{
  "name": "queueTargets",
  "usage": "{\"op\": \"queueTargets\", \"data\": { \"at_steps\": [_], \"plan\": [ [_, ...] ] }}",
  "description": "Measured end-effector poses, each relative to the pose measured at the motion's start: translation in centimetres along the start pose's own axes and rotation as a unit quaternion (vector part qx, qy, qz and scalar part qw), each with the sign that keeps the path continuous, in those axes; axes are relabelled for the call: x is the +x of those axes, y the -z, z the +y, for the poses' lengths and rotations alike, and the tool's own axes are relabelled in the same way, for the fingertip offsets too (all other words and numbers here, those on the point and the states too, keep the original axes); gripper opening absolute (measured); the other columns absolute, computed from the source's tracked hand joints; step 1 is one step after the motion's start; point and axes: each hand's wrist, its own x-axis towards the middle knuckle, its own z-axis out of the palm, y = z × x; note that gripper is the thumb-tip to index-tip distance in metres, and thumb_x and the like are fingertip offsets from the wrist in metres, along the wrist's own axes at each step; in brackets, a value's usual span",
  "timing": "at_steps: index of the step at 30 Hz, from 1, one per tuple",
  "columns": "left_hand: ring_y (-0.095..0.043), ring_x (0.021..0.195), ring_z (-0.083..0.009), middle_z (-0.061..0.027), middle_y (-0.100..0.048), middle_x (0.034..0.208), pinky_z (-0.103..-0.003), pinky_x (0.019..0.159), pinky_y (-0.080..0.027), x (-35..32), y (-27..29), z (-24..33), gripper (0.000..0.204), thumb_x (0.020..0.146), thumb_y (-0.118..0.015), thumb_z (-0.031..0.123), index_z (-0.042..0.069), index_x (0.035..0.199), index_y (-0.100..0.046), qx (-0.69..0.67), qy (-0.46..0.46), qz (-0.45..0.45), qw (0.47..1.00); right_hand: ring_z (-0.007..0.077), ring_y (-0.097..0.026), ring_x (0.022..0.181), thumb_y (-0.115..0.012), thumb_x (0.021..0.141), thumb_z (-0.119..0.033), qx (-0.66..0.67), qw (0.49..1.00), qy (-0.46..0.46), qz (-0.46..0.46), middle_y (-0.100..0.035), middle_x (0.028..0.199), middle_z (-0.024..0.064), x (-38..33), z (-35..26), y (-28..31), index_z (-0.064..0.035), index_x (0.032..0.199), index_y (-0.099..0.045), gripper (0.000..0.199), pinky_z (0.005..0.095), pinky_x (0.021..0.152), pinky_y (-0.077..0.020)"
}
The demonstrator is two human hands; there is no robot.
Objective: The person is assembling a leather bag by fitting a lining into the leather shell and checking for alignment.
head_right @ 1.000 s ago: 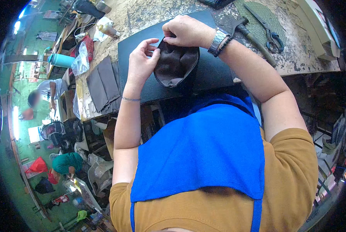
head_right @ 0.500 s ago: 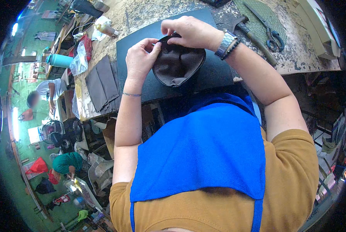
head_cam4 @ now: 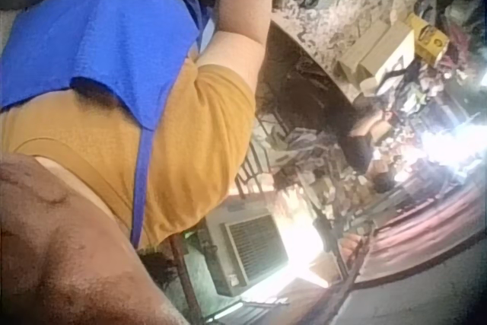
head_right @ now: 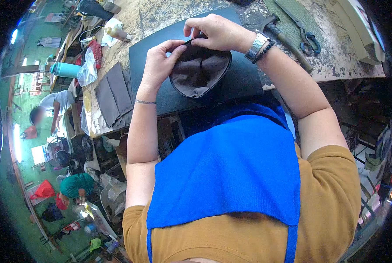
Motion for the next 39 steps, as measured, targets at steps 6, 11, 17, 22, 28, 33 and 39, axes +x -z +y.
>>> {"op": "queueTargets", "data": {
  "at_steps": [6, 11, 17, 22, 28, 33, 39],
  "plan": [
    [-0.062, 0.072, -0.0097, -0.0062, -0.070, 0.080, -0.026, 0.069, -0.050, 0.5, -0.1, 1.1, 0.022, 0.086, -0.070, 0.020, 0.004, 0.101, -0.070, 0.040, 0.017, -0.022, 0.999, 0.0282, -0.068, 0.083, -0.069, 0.082, -0.010, -0.018, 1.000, 0.000, 0.014, -0.067, 0.087, 0.0141, 0.1, 0.1, -0.9, -0.0051, 0.103, -0.055, 0.026, 0.0353, 0.072, -0.0532],
    [-0.060, 0.068, -0.0081, -0.0039, -0.068, 0.076, -0.026, 0.064, -0.049, 0.4, 0.0, 0.7, 0.022, 0.086, -0.071, 0.022, 0.006, 0.101, -0.071, 0.068, 0.028, -0.021, 0.997, 0.0246, -0.067, 0.085, -0.072, 0.081, -0.014, -0.022, 0.997, 0.010, 0.067, -0.067, 0.089, 0.0115, -0.8, 0.3, -0.6, -0.0052, 0.107, -0.056, 0.032, 0.0327, 0.072, -0.0526],
    [-0.059, 0.068, -0.0069, -0.0034, -0.068, 0.076, -0.025, 0.065, -0.049, 0.0, 0.5, 0.5, 0.021, 0.086, -0.071, 0.023, 0.005, 0.098, -0.071, 0.011, 0.029, -0.040, 0.999, 0.0200, -0.067, 0.086, -0.073, 0.081, -0.017, 0.006, 0.995, -0.097, 0.028, -0.069, 0.093, 0.0105, -2.3, -0.1, 0.3, -0.0031, 0.105, -0.063, 0.029, 0.0308, 0.072, -0.0527],
    [-0.067, 0.065, -0.0162, -0.0069, -0.070, 0.073, -0.030, 0.063, -0.052, 0.1, -0.2, 1.6, 0.020, 0.080, -0.073, 0.026, 0.007, 0.086, -0.071, 0.198, -0.010, 0.011, 0.980, 0.0293, -0.066, 0.082, -0.069, 0.080, -0.016, -0.073, 0.995, -0.068, 0.015, -0.067, 0.084, 0.0165, -1.9, -1.0, -0.8, -0.0018, 0.093, -0.065, 0.020, 0.0379, 0.072, -0.0516],
    [-0.066, 0.068, -0.0217, -0.0060, -0.068, 0.075, -0.035, 0.064, -0.052, -1.0, 0.4, 2.4, 0.020, 0.077, -0.073, 0.025, 0.010, 0.089, -0.067, 0.187, -0.029, 0.017, 0.982, 0.0351, -0.063, 0.084, -0.067, 0.079, -0.020, -0.102, 0.993, -0.050, 0.033, -0.065, 0.085, 0.0161, -1.5, -0.8, -1.6, -0.0047, 0.091, -0.065, 0.019, 0.0431, 0.075, -0.0499],
    [-0.065, 0.069, -0.0254, -0.0046, -0.068, 0.081, -0.036, 0.065, -0.052, -1.5, 2.0, 1.1, 0.023, 0.077, -0.073, 0.022, 0.015, 0.097, -0.064, 0.141, -0.010, 0.017, 0.990, 0.0291, -0.060, 0.101, -0.073, 0.080, -0.028, -0.061, 0.989, 0.125, 0.056, -0.063, 0.099, 0.0070, -2.2, -4.2, -1.0, -0.0111, 0.100, -0.063, 0.028, 0.0501, 0.101, -0.0380],
    [-0.066, 0.077, -0.0243, -0.0067, -0.069, 0.086, -0.036, 0.071, -0.052, -2.3, 6.5, -2.0, 0.020, 0.080, -0.072, 0.021, 0.014, 0.097, -0.065, 0.140, 0.148, 0.058, 0.977, 0.0269, -0.060, 0.093, -0.072, 0.081, -0.030, -0.078, 0.983, 0.143, -0.084, -0.060, 0.088, 0.0061, -6.1, -4.7, -2.5, -0.0105, 0.088, -0.059, 0.025, 0.0568, 0.108, -0.0324]
  ]
}}
